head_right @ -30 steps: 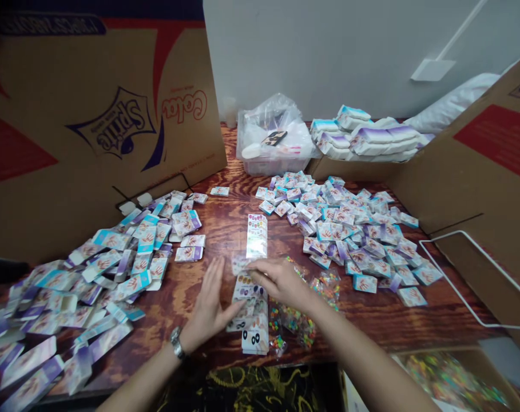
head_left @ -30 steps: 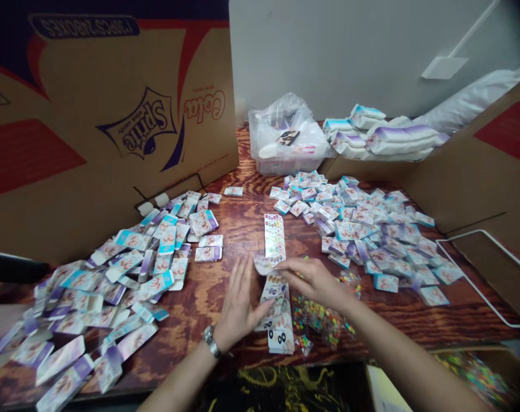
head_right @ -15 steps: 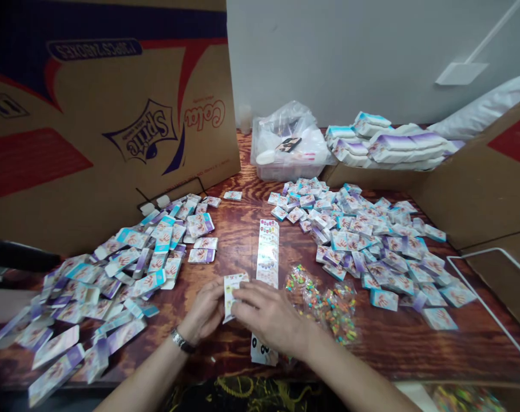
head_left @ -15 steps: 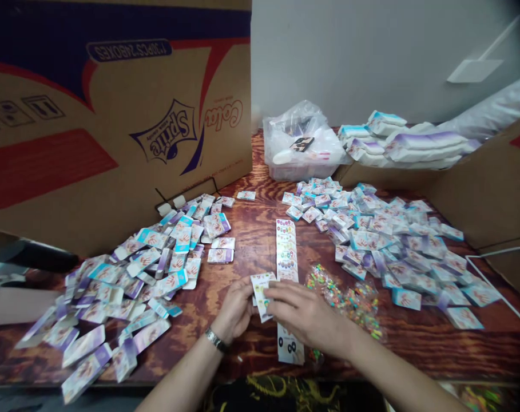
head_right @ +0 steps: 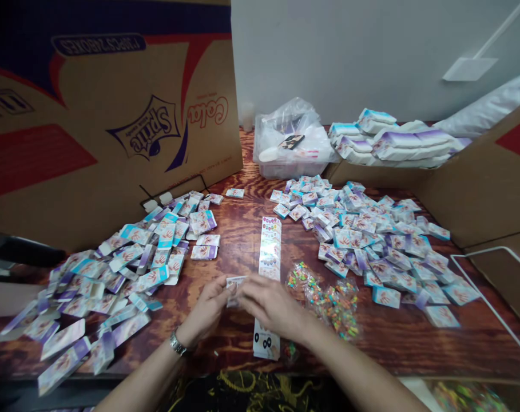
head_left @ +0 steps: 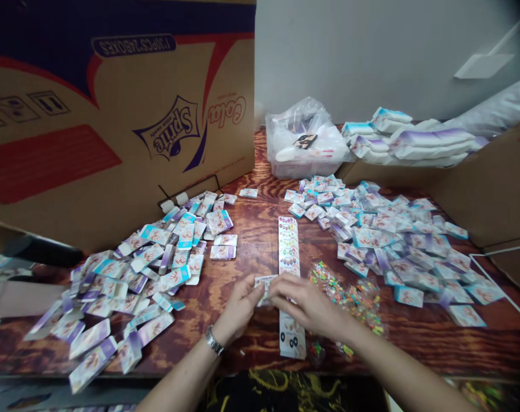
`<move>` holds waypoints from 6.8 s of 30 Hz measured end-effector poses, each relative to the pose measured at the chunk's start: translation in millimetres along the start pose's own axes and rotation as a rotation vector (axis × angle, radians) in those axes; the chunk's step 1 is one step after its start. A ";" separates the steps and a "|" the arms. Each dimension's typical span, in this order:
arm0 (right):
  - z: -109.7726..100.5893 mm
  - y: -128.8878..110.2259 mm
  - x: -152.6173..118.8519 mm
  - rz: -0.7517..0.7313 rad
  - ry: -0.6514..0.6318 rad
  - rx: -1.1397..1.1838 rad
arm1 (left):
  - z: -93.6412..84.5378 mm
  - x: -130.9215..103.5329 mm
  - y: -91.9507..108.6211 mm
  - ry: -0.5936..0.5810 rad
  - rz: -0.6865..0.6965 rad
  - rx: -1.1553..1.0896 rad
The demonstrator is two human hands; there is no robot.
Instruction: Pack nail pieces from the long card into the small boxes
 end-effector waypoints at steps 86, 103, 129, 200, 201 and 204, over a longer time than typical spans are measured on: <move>17.4 70.5 -13.6 0.436 0.211 0.365 | -79.8 34.7 33.0 0.336 0.470 1.245; 8.6 61.2 -10.1 0.382 0.251 0.291 | -76.3 15.6 -7.7 0.129 0.364 1.544; 25.8 -16.7 -17.8 -0.376 0.451 -0.196 | -1.0 -4.6 3.4 0.214 -0.216 -0.582; 34.5 59.4 -7.6 0.503 0.351 0.709 | 4.2 -26.7 12.5 0.023 0.441 1.290; 37.2 58.2 -7.6 0.503 0.340 0.708 | 4.4 -25.6 9.4 0.015 0.437 1.307; 37.5 53.4 -7.5 0.450 0.305 0.622 | 5.2 -21.4 7.0 -0.005 0.440 1.291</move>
Point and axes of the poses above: each hand's wrist, its own x-axis towards the middle knuckle, its own z-axis out of the palm, y = z × x, the point moved 6 cm from there along x, towards the middle knuckle
